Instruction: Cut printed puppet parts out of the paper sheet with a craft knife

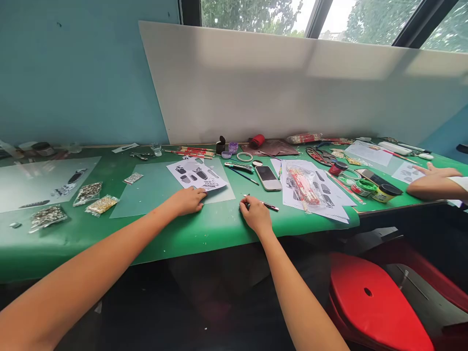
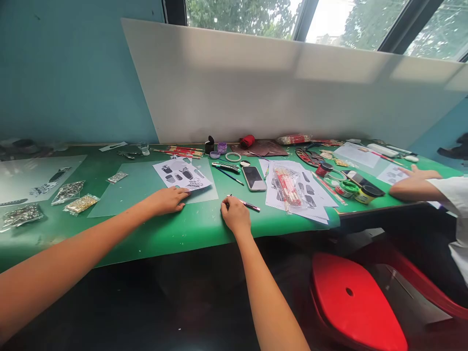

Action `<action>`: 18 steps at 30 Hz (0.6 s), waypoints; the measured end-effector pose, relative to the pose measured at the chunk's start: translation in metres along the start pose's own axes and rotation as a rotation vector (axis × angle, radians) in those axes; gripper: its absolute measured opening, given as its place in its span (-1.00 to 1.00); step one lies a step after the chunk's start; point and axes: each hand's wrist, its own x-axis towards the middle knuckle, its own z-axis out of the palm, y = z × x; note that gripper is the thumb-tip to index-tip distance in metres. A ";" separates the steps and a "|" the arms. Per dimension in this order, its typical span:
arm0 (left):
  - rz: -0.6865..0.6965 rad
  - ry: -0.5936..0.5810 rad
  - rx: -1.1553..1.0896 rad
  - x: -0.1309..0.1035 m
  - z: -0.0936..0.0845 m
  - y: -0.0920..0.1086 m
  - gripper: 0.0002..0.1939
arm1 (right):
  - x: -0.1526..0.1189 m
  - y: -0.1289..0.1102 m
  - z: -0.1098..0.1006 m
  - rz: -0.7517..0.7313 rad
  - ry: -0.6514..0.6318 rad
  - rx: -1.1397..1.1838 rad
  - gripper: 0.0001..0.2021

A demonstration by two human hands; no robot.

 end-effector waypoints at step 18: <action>-0.291 0.304 -0.126 -0.020 0.024 0.014 -0.58 | 0.020 -0.055 0.008 0.221 0.040 0.128 -0.61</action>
